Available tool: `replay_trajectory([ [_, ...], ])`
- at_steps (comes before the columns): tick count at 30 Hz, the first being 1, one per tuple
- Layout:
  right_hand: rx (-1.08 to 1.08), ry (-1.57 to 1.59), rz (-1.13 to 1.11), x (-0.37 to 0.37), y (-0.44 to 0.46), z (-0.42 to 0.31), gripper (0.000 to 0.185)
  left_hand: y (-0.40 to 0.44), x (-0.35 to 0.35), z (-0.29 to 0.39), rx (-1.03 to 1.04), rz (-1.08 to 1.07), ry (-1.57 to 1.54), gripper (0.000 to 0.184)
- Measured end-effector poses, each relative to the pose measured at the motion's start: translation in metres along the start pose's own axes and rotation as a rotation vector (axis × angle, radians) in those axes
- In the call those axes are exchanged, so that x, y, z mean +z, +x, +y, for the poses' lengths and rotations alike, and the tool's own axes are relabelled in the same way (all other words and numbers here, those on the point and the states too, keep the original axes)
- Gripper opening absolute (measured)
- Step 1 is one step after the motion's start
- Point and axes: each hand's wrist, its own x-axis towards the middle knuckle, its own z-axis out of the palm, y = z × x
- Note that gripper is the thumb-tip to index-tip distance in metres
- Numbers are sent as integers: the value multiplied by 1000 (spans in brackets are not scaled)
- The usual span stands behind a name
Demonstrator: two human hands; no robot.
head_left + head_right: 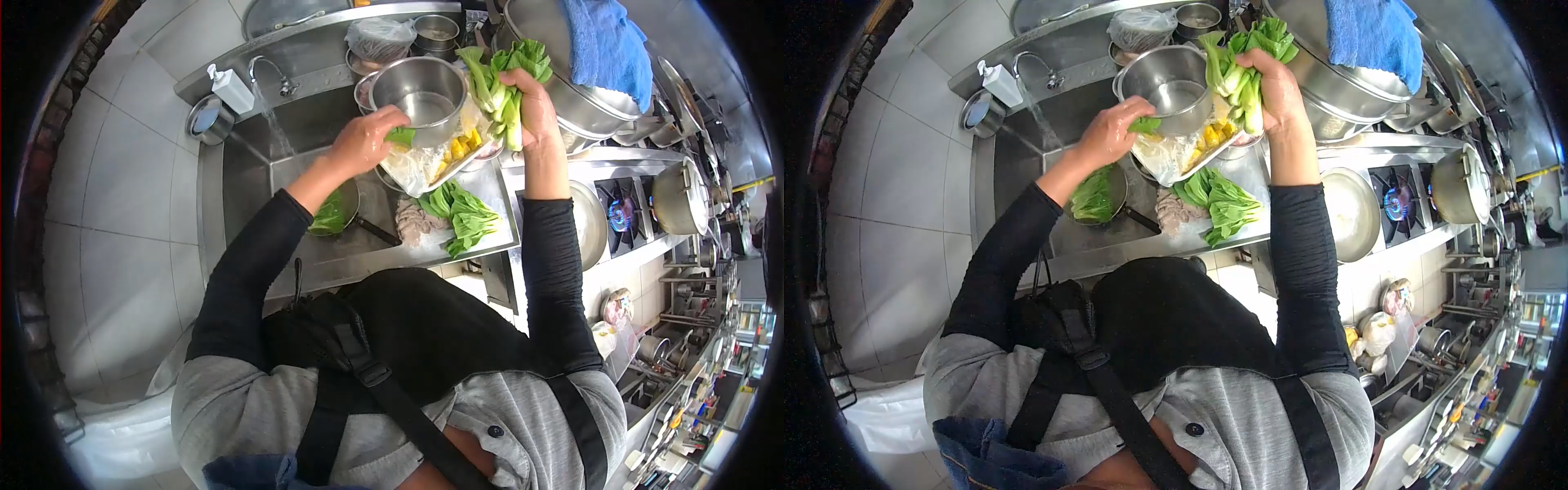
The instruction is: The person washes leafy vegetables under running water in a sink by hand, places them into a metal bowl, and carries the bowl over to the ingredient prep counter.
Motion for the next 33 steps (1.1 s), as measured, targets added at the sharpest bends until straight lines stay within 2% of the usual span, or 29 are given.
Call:
replay_trajectory([
  [3, -77, -89, 19, 12, -5, -1, 22, -5, -7, 6, 50, 92, -104, 50],
  [4, -107, -99, 21, 19, -9, 2, 23, -9, -10, 1, 120, 185, -93, 52],
  [7, -108, -108, 17, 49, -4, 6, 25, -30, -23, -8, -261, 280, -427, 41],
  [8, -99, -171, -4, 57, 2, 7, 26, -28, -38, -1, -748, 193, -618, 27],
  [10, -67, -336, -71, 81, 15, 10, 28, -20, -43, -18, -774, 430, -1146, 32],
  [11, 86, -424, -167, 102, 18, 7, 30, -16, -45, -26, -773, 554, -1411, 35],
  [12, 168, -521, -181, 118, 29, 17, 29, -9, -56, -27, -773, 444, -1542, 51],
  [13, 168, -596, -192, 138, 44, 34, 31, -6, -63, -22, -670, 408, -1665, 53],
  [15, 172, -682, -354, 176, 64, 71, 42, -2, -75, -15, -448, 335, -1882, 58],
  [17, 214, -644, -382, 195, 99, 115, 48, -11, -80, -31, -514, 376, -1815, 62],
  [18, 299, -620, -343, 203, 114, 132, 51, -17, -80, -46, -539, 436, -1786, 51],
  [20, 469, -577, -259, 215, 142, 162, 59, -33, -76, -71, -602, 553, -1766, 43],
  [22, 365, -816, -213, 219, 159, 189, 66, -49, -76, -99, -692, 633, -1767, 31],
  [23, 305, -928, -187, 223, 166, 197, 69, -58, -76, -120, -736, 675, -1770, 31],
  [24, 397, -921, -371, 227, 155, 186, 77, -66, -75, -143, -777, 717, -1771, 31],
  [26, 229, -1121, -366, 215, 168, 219, 83, -78, -81, -174, -857, 862, -1773, 36],
  [28, 126, -1236, -370, 200, 175, 252, 89, -99, -82, -228, -864, 795, -1772, 40],
  [30, -83, -1398, -398, 182, 203, 296, 84, -118, -80, -268, -856, 723, -1688, 49],
  [31, -191, -1477, -408, 171, 220, 316, 81, -124, -84, -274, -775, 659, -1758, 50],
  [32, 74, -1208, -419, 164, 239, 332, 65, -133, -90, -277, -692, 595, -1825, 51],
  [33, 185, -1031, -407, 168, 244, 333, 58, -137, -97, -272, -604, 529, -1885, 53],
])
